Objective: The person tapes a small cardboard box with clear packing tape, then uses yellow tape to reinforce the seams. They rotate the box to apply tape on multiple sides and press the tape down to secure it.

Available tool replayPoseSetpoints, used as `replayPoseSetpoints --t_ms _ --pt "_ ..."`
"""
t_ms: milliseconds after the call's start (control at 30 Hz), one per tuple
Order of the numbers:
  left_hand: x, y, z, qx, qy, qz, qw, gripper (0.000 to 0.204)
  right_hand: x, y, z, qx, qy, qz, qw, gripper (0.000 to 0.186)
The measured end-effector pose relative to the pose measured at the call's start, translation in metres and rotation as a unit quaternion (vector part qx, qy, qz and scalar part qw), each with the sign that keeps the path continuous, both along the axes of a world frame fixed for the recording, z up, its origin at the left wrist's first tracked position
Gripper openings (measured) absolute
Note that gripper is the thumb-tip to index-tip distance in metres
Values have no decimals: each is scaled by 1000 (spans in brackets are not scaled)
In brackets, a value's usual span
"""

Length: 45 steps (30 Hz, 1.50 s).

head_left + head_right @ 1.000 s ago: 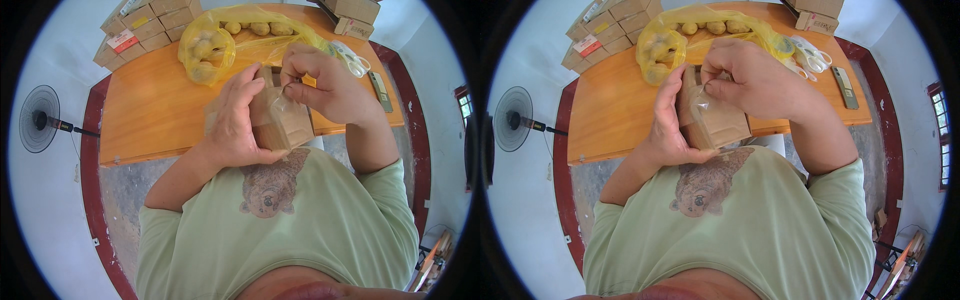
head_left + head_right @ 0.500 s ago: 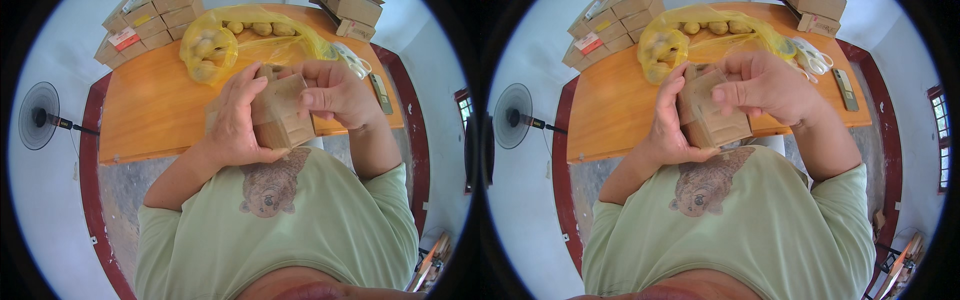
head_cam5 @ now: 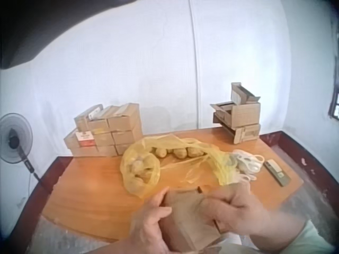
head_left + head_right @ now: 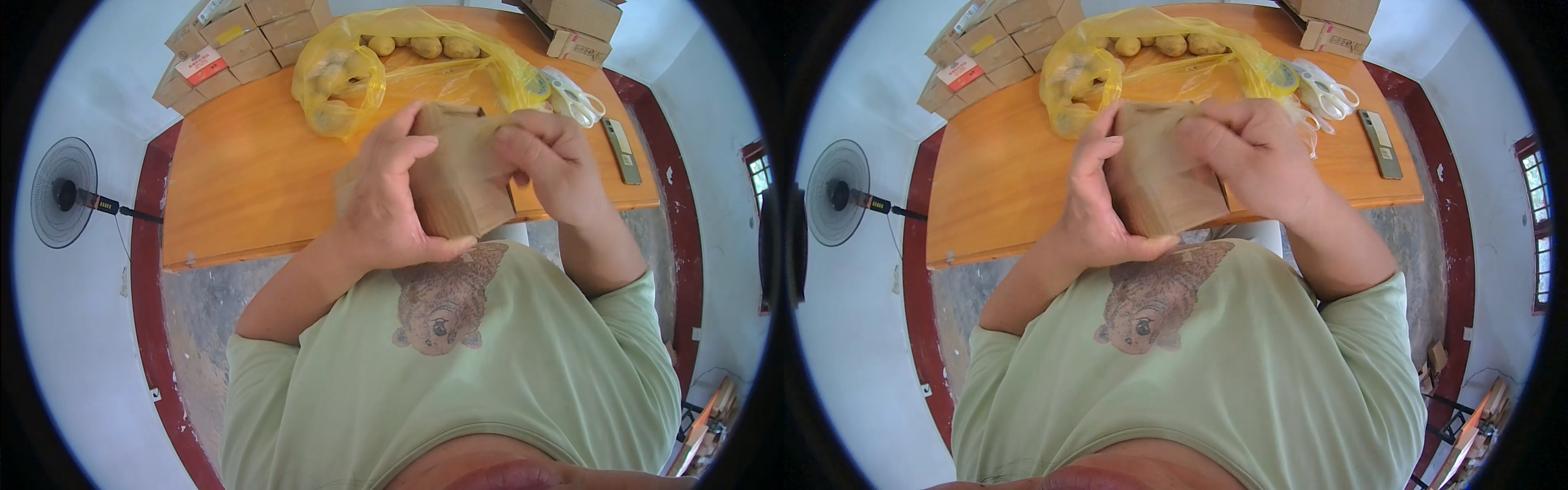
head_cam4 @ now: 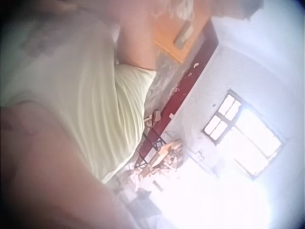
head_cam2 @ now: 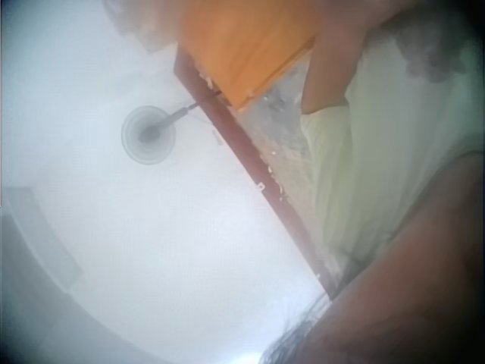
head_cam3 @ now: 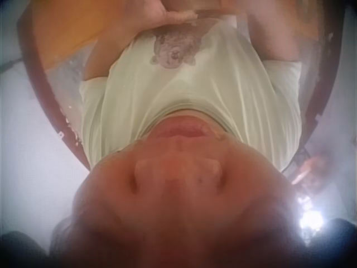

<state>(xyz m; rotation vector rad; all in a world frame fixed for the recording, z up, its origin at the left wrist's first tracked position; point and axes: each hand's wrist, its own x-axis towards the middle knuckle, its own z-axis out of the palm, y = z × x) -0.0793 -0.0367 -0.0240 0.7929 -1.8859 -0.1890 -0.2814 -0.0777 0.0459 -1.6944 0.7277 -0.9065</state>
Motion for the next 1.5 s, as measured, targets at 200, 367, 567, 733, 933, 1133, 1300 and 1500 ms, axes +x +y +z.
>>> replayPoseSetpoints --t_ms 200,367,567,733,933,1133,1300,1500 --pt "0 -6 0 -21 10 25 999 92 -13 -16 -24 -30 -23 -30 999 19" --pt "-2 -8 3 -14 -16 48 999 89 -11 -21 -28 -21 -56 -53 997 21" --pt "-1 -26 17 102 -95 96 985 87 -4 -48 -52 105 -56 -76 990 22" --pt "-11 -37 24 228 -244 157 929 78 -15 -74 -79 154 18 -84 984 20" --pt "-31 -50 1 284 -330 150 888 83 -23 -89 -100 177 20 -153 972 19" --pt "-35 -53 -16 239 -320 180 899 98 -36 -93 -93 171 -40 -126 976 18" --pt "-19 -61 -25 230 -120 97 961 89 -27 -77 -69 167 -129 -80 974 16" --pt "8 -60 -5 416 1 -70 907 50 -30 -66 -59 55 -105 76 990 16"
